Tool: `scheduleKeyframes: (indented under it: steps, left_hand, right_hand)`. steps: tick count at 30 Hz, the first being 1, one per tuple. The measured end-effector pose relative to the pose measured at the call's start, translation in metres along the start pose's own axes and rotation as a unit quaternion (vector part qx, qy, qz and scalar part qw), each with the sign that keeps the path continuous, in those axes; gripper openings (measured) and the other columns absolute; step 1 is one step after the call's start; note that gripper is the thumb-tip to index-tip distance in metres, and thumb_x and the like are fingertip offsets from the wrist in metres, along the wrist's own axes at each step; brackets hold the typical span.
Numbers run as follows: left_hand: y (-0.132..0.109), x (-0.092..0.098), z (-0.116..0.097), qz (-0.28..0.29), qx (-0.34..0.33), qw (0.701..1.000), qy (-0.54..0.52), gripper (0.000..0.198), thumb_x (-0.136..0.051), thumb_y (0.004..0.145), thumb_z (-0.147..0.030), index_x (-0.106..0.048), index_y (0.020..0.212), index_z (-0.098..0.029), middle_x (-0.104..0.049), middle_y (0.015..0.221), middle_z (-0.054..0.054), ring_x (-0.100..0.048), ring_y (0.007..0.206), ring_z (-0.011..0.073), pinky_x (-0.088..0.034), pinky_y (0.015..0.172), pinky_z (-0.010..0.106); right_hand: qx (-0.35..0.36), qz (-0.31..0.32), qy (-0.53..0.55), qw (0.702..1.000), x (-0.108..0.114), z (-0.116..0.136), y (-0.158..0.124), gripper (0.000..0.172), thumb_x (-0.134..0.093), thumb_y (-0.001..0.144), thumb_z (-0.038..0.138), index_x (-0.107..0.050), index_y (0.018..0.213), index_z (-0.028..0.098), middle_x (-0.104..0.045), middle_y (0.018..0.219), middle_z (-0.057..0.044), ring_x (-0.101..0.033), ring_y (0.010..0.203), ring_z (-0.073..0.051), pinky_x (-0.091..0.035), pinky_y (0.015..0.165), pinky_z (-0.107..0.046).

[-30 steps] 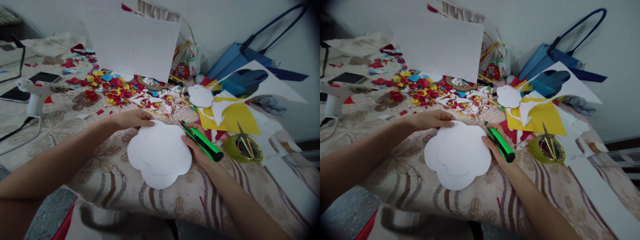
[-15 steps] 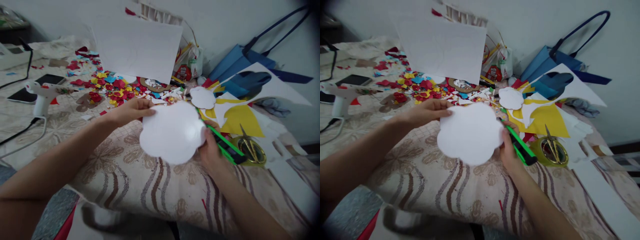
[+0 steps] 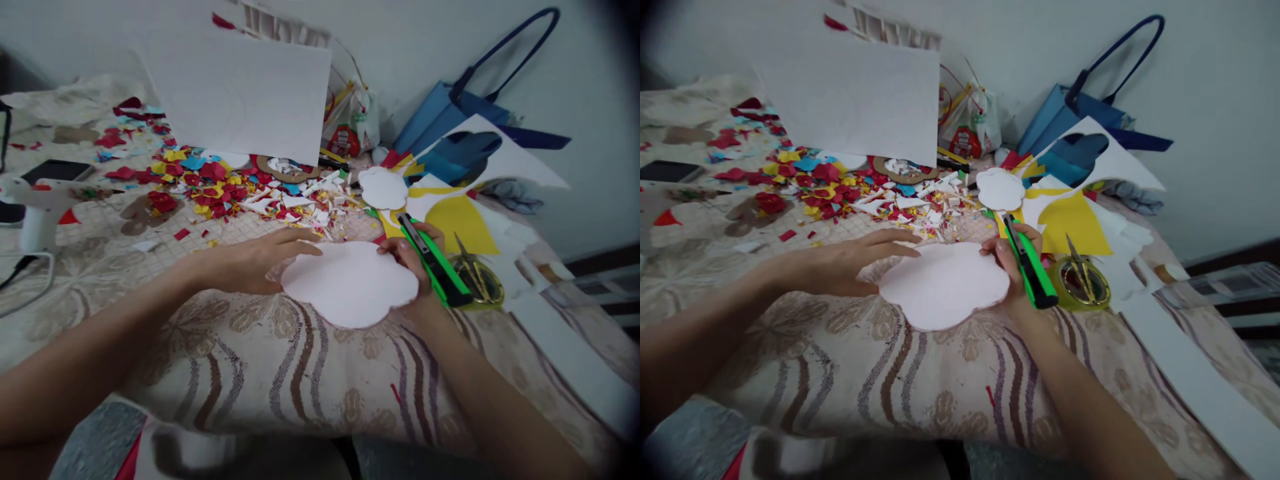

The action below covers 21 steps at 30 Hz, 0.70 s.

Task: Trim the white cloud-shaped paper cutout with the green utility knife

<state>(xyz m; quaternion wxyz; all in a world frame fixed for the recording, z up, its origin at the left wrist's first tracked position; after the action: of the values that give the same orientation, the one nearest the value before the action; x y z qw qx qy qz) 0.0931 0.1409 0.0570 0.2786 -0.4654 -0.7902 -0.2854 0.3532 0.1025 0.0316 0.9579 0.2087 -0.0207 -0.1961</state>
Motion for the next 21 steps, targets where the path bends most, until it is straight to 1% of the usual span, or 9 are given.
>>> scheduleKeyframes:
  steps: [2,4,5,7,9,11,15,18,21]
  left_hand:
    - [-0.003,0.004,0.014,-0.019,0.037,0.999,-0.017,0.072,-0.074,0.071,-0.014,-0.052,0.140,-0.024,-0.039,0.157,0.012,-0.031,0.148,0.0308,-0.025,0.122,0.045]
    - [-0.007,0.005,0.030,-0.022,0.094,0.989,-0.108,0.079,-0.079,0.068,-0.017,-0.050,0.141,-0.024,-0.040,0.156,0.012,-0.034,0.147,0.0325,-0.031,0.119,0.044]
    - [-0.009,0.006,0.038,-0.028,0.124,0.978,-0.164,0.078,-0.080,0.068,-0.019,-0.050,0.139,-0.025,-0.042,0.155,0.012,-0.040,0.143,0.0326,-0.037,0.115,0.043]
    - [-0.010,0.007,0.052,-0.057,0.162,0.961,-0.219,0.069,-0.077,0.074,-0.025,-0.050,0.137,-0.024,-0.043,0.153,0.015,-0.055,0.131,0.0314,-0.049,0.102,0.041]
    - [-0.009,0.008,0.063,-0.103,0.186,0.947,-0.240,0.062,-0.073,0.079,-0.031,-0.049,0.136,-0.023,-0.042,0.153,0.017,-0.060,0.124,0.0293,-0.053,0.094,0.039]
    - [-0.008,0.005,0.071,-0.137,0.211,0.930,-0.267,0.057,-0.071,0.082,-0.036,-0.050,0.133,-0.020,-0.049,0.147,0.018,-0.062,0.119,0.0278,-0.054,0.091,0.038]
    - [-0.003,-0.008,0.070,-0.149,0.244,0.896,-0.339,0.046,-0.069,0.085,-0.042,-0.058,0.122,-0.017,-0.065,0.128,0.015,-0.068,0.103,0.0227,-0.055,0.087,0.038]
    - [-0.001,-0.013,0.064,-0.146,0.258,0.878,-0.376,0.041,-0.071,0.083,-0.039,-0.063,0.117,-0.017,-0.070,0.116,0.012,-0.069,0.094,0.0196,-0.055,0.084,0.035]
    - [-0.002,-0.011,0.062,-0.157,0.270,0.867,-0.389,0.035,-0.073,0.082,-0.035,-0.067,0.112,-0.018,-0.072,0.107,0.008,-0.067,0.090,0.0163,-0.054,0.079,0.029]
  right_hand:
    - [0.050,0.005,-0.002,0.999,-0.004,0.009,-0.005,0.035,-0.074,0.081,0.039,-0.049,0.105,0.034,-0.068,0.074,0.004,-0.064,0.069,-0.022,-0.049,0.075,-0.041]
    - [0.109,0.016,-0.014,0.994,-0.006,0.020,-0.009,0.034,-0.071,0.084,0.034,-0.047,0.108,0.033,-0.069,0.075,0.005,-0.064,0.069,-0.021,-0.048,0.076,-0.040]
    - [0.131,0.020,-0.020,0.991,-0.006,0.023,-0.011,0.033,-0.070,0.085,0.032,-0.046,0.108,0.033,-0.069,0.075,0.005,-0.064,0.068,-0.020,-0.047,0.075,-0.039]
    - [0.149,0.023,-0.028,0.988,-0.006,0.026,-0.014,0.033,-0.069,0.085,0.029,-0.045,0.108,0.032,-0.069,0.075,0.005,-0.064,0.067,-0.019,-0.047,0.072,-0.037]
    - [0.152,0.022,-0.036,0.987,-0.006,0.027,-0.016,0.032,-0.068,0.086,0.030,-0.044,0.108,0.032,-0.069,0.076,0.005,-0.064,0.068,-0.019,-0.047,0.073,-0.038]
    - [0.151,0.017,-0.047,0.987,-0.007,0.028,-0.018,0.031,-0.067,0.087,0.032,-0.044,0.107,0.034,-0.069,0.077,0.005,-0.064,0.069,-0.020,-0.048,0.075,-0.040]
    - [0.147,0.016,-0.072,0.986,-0.008,0.033,-0.023,0.027,-0.066,0.090,0.035,-0.044,0.105,0.036,-0.070,0.079,0.005,-0.064,0.069,-0.021,-0.047,0.070,-0.039]
    - [0.147,0.023,-0.083,0.985,-0.008,0.036,-0.025,0.024,-0.064,0.091,0.033,-0.044,0.104,0.036,-0.070,0.080,0.004,-0.064,0.069,-0.021,-0.045,0.066,-0.037]
    - [0.171,0.025,-0.100,0.980,-0.009,0.038,-0.028,0.023,-0.063,0.091,0.030,-0.043,0.103,0.034,-0.071,0.079,0.004,-0.065,0.068,-0.020,-0.047,0.070,-0.038]
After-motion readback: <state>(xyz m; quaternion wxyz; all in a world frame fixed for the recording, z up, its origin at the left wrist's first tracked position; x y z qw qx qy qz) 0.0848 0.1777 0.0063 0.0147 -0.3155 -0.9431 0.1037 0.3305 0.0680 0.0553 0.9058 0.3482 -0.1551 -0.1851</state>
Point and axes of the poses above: each hand's wrist, its own y-axis towards the middle knuckle, its own x-axis out of the back of the hand, z = x × y, the point moved 6 cm from there along y, towards the middle knuckle
